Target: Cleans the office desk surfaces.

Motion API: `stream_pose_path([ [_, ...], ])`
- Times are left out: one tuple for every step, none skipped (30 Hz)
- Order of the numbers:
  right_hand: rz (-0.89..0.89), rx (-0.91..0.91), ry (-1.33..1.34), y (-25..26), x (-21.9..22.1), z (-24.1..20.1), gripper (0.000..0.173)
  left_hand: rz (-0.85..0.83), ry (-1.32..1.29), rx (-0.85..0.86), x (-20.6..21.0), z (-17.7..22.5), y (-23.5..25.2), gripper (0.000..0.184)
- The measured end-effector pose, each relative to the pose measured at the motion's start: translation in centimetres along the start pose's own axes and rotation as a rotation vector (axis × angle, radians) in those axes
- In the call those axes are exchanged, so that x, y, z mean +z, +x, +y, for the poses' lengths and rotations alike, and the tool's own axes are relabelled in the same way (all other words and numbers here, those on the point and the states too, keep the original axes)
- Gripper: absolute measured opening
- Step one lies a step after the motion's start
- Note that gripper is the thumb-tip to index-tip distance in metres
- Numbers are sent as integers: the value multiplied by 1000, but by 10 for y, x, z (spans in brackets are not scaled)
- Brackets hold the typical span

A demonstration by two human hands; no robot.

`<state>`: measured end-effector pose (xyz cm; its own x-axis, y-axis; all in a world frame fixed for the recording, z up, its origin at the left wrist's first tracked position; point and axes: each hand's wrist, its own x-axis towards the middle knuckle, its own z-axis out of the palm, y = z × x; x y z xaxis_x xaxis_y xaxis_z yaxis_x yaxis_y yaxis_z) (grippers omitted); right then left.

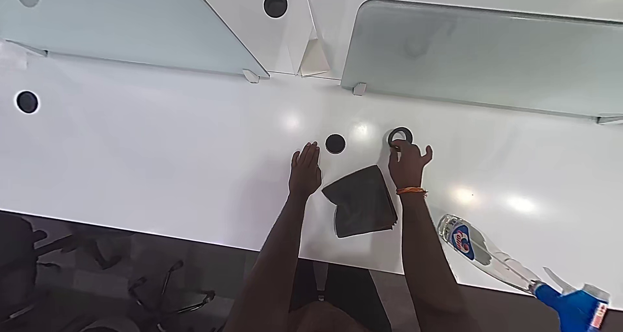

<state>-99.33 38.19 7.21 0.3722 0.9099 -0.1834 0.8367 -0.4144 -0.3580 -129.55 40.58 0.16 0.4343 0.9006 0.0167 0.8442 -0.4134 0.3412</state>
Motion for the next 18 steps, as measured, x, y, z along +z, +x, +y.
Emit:
stream_pose_path([
  [12, 24, -23, 2, -2, 10, 28, 1, 3, 0, 1, 0, 0, 55],
  [24, 44, -38, 3, -4, 18, 28, -4, 9, 0, 1, 0, 0, 56],
  [34, 64, -49, 3, -5, 24, 28, -13, 14, -2, 1, 0, -1, 56],
  [51, 80, -51, 3, -7, 29, 28, -16, 15, -3, 1, 0, -1, 56],
  [70, 95, -48, 3, -8, 33, 28, -14, 16, -4, 1, 0, 0, 56],
  [83, 108, -49, 3, -9, 36, 28, -11, 17, -2, 1, -1, 0, 56],
  [87, 126, -49, 2, -10, 38, 28, -12, 15, -2, 1, -1, 0, 56],
  [90, 145, -48, 1, -12, 39, 27, -12, 13, -3, 1, -1, 0, 56],
  [94, 165, -46, 0, -13, 40, 28, -8, 6, -5, 2, -1, 0, 56],
  [96, 186, -47, -1, -14, 41, 28, 0, 0, -3, 2, -1, 0, 56],
  [95, 209, -51, -2, -15, 41, 28, 9, -4, 0, 3, -2, -1, 55],
  [91, 229, -56, -3, -16, 42, 29, 17, -5, 4, 4, -2, -1, 55],
  [91, 245, -63, -3, -16, 43, 29, 23, -1, 8, 4, -2, -2, 55],
  [96, 259, -66, -4, -17, 44, 29, 29, 3, 10, 4, -2, -1, 56],
  [105, 270, -71, -5, -17, 46, 30, 26, 7, 9, 5, -2, -1, 56],
  [115, 280, -73, -6, -18, 48, 30, 24, 8, 8, 4, -2, -1, 55],
  [124, 292, -75, -6, -19, 51, 31, 22, 8, 7, 4, -2, -1, 55],
  [132, 307, -75, -7, -20, 52, 31, 16, 5, 4, 4, -2, -1, 55],
])
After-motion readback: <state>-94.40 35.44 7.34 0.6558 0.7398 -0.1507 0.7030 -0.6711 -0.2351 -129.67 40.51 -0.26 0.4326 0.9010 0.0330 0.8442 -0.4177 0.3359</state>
